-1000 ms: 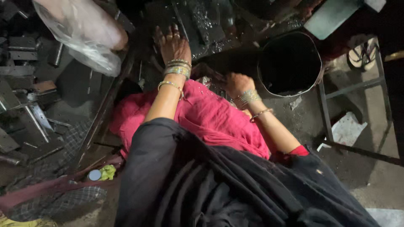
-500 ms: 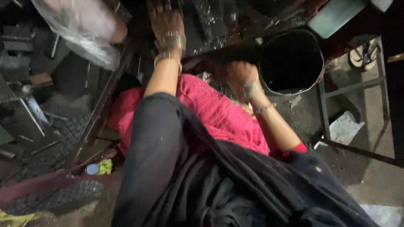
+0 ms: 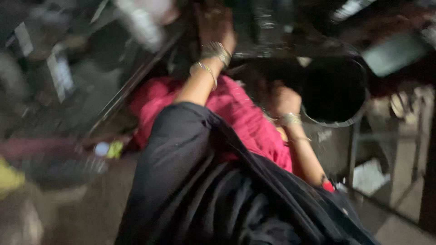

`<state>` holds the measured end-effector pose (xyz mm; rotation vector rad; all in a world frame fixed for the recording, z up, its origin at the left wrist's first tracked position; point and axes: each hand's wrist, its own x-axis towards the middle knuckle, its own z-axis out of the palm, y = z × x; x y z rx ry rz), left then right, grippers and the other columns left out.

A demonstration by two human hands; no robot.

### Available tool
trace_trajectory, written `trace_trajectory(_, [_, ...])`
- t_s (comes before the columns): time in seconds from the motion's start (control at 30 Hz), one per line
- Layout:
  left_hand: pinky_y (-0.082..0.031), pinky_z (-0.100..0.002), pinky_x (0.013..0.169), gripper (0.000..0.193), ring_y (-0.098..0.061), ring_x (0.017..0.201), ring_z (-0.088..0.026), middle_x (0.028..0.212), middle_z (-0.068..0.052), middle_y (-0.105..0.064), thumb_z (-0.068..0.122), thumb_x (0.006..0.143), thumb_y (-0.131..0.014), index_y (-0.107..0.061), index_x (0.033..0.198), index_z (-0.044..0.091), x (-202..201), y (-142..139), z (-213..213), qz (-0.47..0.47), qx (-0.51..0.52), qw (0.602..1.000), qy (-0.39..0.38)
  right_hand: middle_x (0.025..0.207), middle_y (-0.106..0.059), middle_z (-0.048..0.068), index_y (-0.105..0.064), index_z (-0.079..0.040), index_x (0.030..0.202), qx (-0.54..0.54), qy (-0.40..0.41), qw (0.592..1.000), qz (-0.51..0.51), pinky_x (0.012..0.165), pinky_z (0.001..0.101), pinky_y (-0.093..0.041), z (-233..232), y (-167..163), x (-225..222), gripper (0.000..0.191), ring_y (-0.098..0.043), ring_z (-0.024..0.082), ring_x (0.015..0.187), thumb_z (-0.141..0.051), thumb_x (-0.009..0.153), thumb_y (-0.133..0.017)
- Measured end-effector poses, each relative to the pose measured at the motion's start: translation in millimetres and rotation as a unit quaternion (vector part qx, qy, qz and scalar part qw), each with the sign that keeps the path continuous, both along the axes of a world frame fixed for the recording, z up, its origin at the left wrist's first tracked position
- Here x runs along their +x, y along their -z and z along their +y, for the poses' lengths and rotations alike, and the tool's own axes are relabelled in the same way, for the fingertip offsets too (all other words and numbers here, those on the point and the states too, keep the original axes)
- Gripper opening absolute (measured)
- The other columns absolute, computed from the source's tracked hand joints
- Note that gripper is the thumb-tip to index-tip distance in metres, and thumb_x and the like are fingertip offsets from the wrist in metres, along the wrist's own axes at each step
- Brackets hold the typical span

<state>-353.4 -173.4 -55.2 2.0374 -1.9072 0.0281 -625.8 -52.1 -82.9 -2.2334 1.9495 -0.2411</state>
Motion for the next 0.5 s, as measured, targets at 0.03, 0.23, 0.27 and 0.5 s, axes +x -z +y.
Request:
trace_trajectory(0.03, [-0.037,-0.065,0.101,0.048,-0.065,0.105,-0.035,0.111,-0.013,-0.072,0.040,0.070,-0.077,-0.071,0.108,0.012,11.1,-0.3,22.8,0.019,-0.144,0.989,0.014,0.084,-0.071,0.016,-0.067,-0.010,0.101,-0.070,-0.024,0.997,-0.011,0.061,0.0476,-0.055,-5.0,-20.8,8.0,0.032,-0.069,0.037,0.073,-0.042,0.102,-0.067])
trace_trajectory(0.23, [-0.046,-0.046,0.112,0.030,-0.062,0.119,-0.027,0.116,-0.007,-0.072,0.044,0.098,-0.072,-0.069,0.118,0.023,122.7,-0.4,145.9,0.166,0.074,0.960,-0.214,0.088,-0.069,0.011,-0.065,-0.010,0.096,-0.245,-0.068,0.964,-0.079,0.065,0.0443,-0.053,-35.4,-97.8,46.8,0.032,-0.070,0.033,0.079,-0.039,0.110,-0.065])
trace_trajectory(0.27, [-0.047,-0.048,0.107,0.033,-0.061,0.119,-0.032,0.120,-0.011,-0.070,0.033,0.094,-0.074,-0.068,0.122,0.017,147.7,-1.0,155.4,0.131,-0.014,0.964,-0.230,0.085,-0.068,0.011,-0.064,-0.009,0.095,-0.242,-0.046,0.967,-0.065,0.065,0.0448,-0.052,-38.6,-101.8,49.8,0.036,-0.069,0.033,0.077,-0.041,0.110,-0.065])
trace_trajectory(0.5, [-0.047,-0.056,0.098,0.035,-0.061,0.116,-0.038,0.116,-0.017,-0.071,0.029,0.080,-0.080,-0.073,0.108,0.009,245.1,5.2,124.3,-0.086,0.064,0.972,-0.207,0.087,-0.071,0.010,-0.066,-0.010,0.096,-0.256,-0.060,0.965,-0.001,0.059,0.0483,-0.049,-37.6,-102.2,49.7,0.023,-0.068,0.036,0.074,-0.031,0.104,-0.069])
